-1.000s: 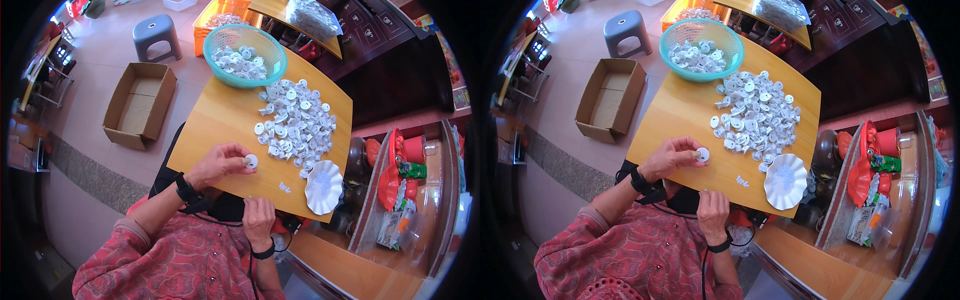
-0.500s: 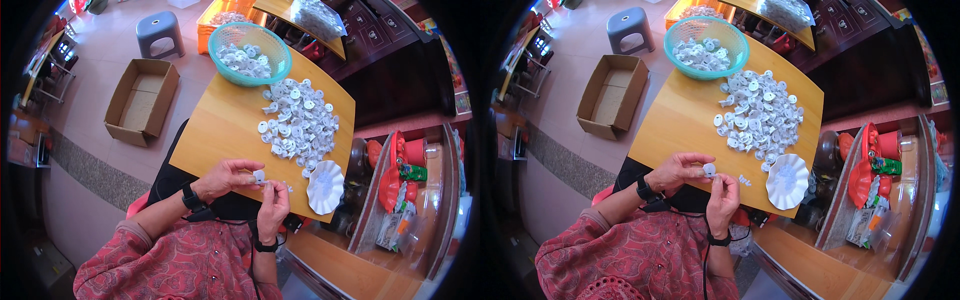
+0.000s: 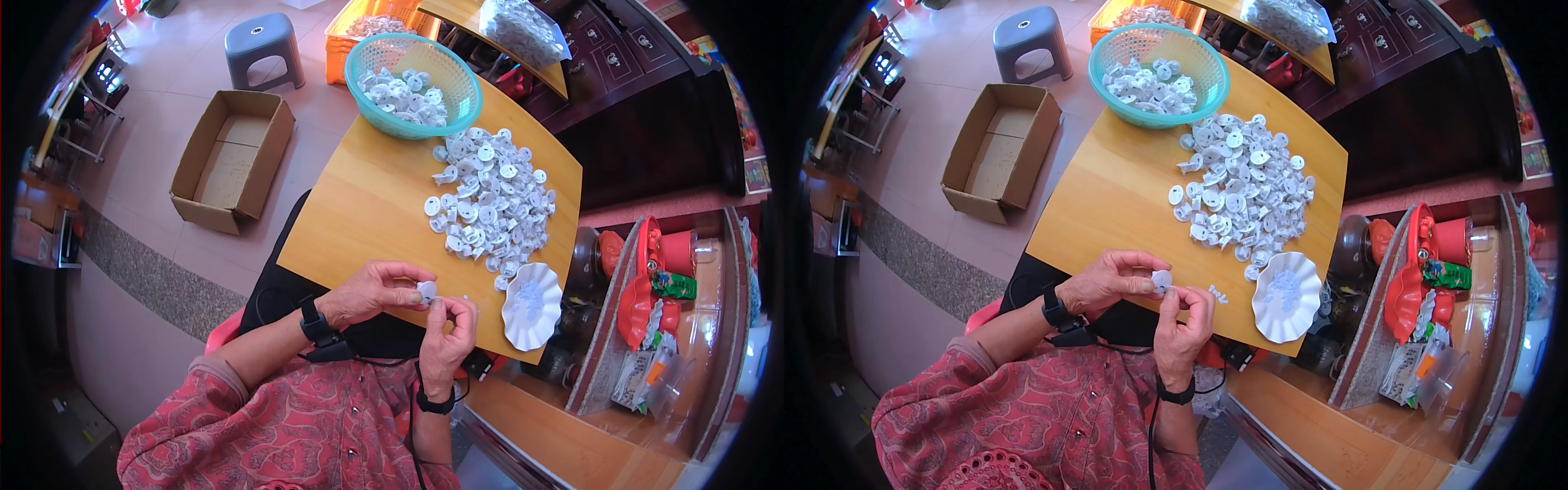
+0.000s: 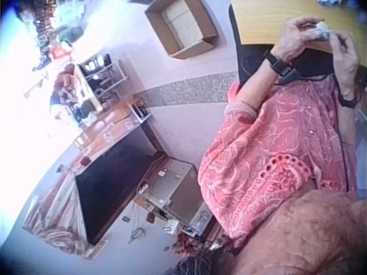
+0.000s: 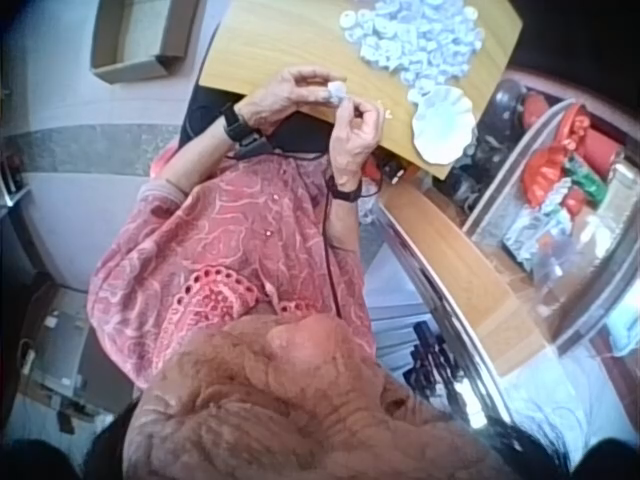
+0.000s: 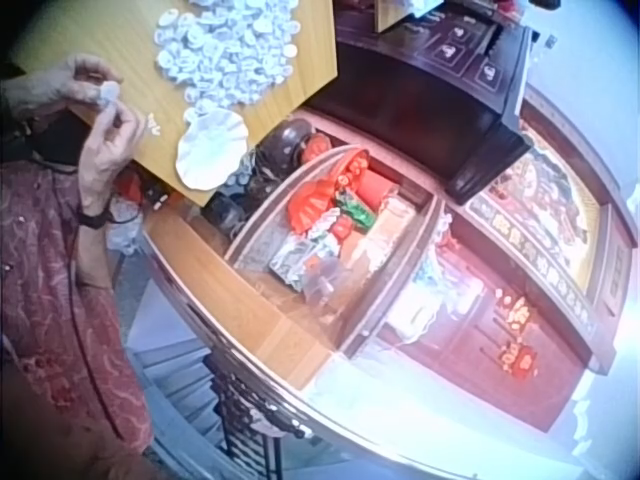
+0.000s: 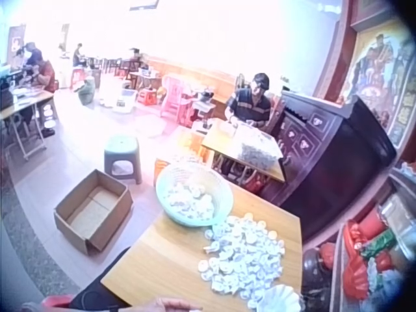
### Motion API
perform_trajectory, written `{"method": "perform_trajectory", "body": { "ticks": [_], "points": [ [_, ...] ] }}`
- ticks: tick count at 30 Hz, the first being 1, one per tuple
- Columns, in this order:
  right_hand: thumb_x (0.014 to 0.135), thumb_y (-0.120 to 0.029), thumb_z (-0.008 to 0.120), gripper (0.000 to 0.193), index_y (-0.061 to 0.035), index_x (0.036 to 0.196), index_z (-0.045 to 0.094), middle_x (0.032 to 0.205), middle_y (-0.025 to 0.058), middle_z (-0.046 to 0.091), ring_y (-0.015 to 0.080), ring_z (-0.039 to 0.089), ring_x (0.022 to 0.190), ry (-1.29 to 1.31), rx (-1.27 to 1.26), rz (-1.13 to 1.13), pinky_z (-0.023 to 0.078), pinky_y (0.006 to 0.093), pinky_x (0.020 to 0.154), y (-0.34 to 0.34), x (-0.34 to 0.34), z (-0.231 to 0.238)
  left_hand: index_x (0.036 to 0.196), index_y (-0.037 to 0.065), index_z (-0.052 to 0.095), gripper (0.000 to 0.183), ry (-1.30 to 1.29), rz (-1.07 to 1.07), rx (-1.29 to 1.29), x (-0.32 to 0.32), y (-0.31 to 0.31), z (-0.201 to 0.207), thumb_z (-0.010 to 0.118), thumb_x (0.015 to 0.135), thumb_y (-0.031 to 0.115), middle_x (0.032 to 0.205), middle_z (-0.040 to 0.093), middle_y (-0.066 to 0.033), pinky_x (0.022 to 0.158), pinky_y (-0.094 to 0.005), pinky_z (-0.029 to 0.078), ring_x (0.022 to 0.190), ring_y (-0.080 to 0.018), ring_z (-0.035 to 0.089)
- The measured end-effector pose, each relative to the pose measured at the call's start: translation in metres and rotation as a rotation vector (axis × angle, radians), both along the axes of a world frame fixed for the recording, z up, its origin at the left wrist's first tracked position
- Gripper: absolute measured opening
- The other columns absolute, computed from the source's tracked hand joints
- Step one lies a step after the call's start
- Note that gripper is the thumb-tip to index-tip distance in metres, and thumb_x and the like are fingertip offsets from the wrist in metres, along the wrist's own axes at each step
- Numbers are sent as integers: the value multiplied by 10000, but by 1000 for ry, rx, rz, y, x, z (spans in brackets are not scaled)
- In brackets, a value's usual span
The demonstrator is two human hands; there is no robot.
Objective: The person is sorting and checking small white plastic components, possibly shoe eyelets or similar parts, on a work table.
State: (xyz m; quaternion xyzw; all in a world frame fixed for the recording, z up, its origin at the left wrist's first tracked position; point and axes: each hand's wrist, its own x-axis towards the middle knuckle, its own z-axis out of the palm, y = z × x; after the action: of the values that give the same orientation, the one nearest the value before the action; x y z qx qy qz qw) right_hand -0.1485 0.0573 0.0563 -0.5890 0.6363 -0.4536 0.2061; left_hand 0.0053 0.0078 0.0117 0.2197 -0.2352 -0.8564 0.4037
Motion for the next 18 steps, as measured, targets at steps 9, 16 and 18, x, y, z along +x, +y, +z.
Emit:
{"method": "perform_trajectory", "body": {
  "ticks": [9,16,18],
  "points": [
    [911,-66,665,108,8,899,588,915,115,576,228,576,783,-3,-31,-15,478,351,713,-3,4,-2,1255,-12,596,338,39,5,-18,-2,1,-3,658,924,15,1163,661,-109,1005,-353,528,1081,-188,649],
    [905,-59,666,106,3,905,581,916,133,569,263,583,802,57,-74,1,482,368,718,-3,7,-1,1236,-5,607,341,30,16,-36,-2,1,-3,684,904,7,1146,663,-85,988,-296,513,1077,-156,639],
    [902,-50,666,104,-1,919,576,916,141,566,279,585,812,110,-109,24,483,374,723,-3,7,-2,1236,-3,609,348,21,16,-45,-2,1,-4,692,899,8,1136,663,-78,975,-280,511,1070,-146,636]
  ]
}}
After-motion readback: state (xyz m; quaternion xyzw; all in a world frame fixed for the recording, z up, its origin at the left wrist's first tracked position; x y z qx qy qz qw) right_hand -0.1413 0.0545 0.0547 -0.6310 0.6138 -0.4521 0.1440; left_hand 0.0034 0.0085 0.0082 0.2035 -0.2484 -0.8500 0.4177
